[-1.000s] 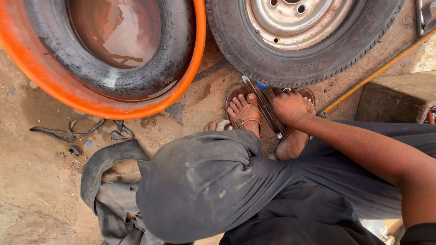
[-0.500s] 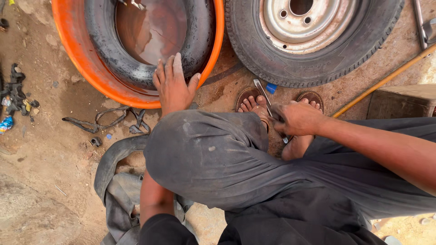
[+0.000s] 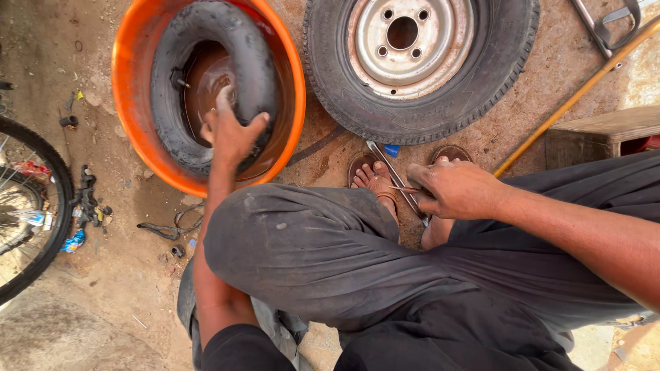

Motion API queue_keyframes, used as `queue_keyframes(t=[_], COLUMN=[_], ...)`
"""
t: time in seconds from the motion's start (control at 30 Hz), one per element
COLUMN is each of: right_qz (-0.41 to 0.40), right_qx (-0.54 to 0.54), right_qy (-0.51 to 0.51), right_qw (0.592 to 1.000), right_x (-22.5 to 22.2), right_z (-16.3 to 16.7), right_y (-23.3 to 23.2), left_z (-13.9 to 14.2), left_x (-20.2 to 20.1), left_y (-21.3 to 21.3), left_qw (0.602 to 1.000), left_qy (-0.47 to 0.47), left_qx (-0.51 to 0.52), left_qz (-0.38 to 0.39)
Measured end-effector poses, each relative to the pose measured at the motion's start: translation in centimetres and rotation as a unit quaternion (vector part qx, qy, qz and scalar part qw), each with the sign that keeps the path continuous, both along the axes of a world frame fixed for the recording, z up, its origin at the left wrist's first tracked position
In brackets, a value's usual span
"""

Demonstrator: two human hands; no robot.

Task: The person removes a tire from a rim, then places a new inner tube into the tire. They use a tire lever to pry the tire bead over the rim edge and seat the tire onto the rim.

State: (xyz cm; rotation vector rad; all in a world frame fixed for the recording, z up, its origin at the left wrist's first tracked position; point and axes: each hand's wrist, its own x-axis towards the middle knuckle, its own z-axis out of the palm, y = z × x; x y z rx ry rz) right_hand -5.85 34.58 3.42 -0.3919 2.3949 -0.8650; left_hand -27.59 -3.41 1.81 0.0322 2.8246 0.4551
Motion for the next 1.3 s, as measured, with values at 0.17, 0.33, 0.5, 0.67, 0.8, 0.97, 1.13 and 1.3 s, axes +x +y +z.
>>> queue_keyframes(t=[0.17, 0.33, 0.5, 0.67, 0.8, 0.97, 1.13, 1.3], right_qz=[0.057, 0.12, 0.137, 0.144, 0.142, 0.13, 0.101, 0.073], right_qx=[0.026, 0.046, 0.037, 0.052, 0.035, 0.014, -0.027, -0.039], right_qy=[0.02, 0.061, 0.123, 0.128, 0.13, 0.109, 0.118, 0.085], right_qw=[0.998, 0.99, 0.982, 0.98, 0.981, 0.985, 0.988, 0.993], right_x=[1.1, 2.5, 3.2, 3.0, 2.7, 2.3, 2.5, 1.4], right_z=[1.4, 1.6, 0.9, 0.8, 0.9, 1.0, 1.0, -0.2], right_y=[0.9, 1.2, 1.0, 1.3, 1.9, 2.2, 2.0, 2.6], left_z=[8.2, 15.8, 21.5, 24.8, 25.0, 22.1, 14.6, 3.8], left_x=[-1.7, -1.0, 0.2, 0.8, 1.1, -0.8, -9.5, -13.0], left_y=[-2.5, 0.2, 5.7, 10.6, 12.8, 12.6, 13.9, 19.2], left_qw=[0.945, 0.897, 0.883, 0.857, 0.806, 0.719, 0.786, 0.905], left_qy=[0.048, 0.029, 0.047, 0.032, 0.007, -0.037, -0.037, 0.209], left_qx=[0.323, 0.442, 0.458, 0.496, 0.559, 0.67, 0.606, 0.37], left_qz=[0.0, 0.005, -0.096, -0.137, -0.196, -0.182, -0.113, -0.014])
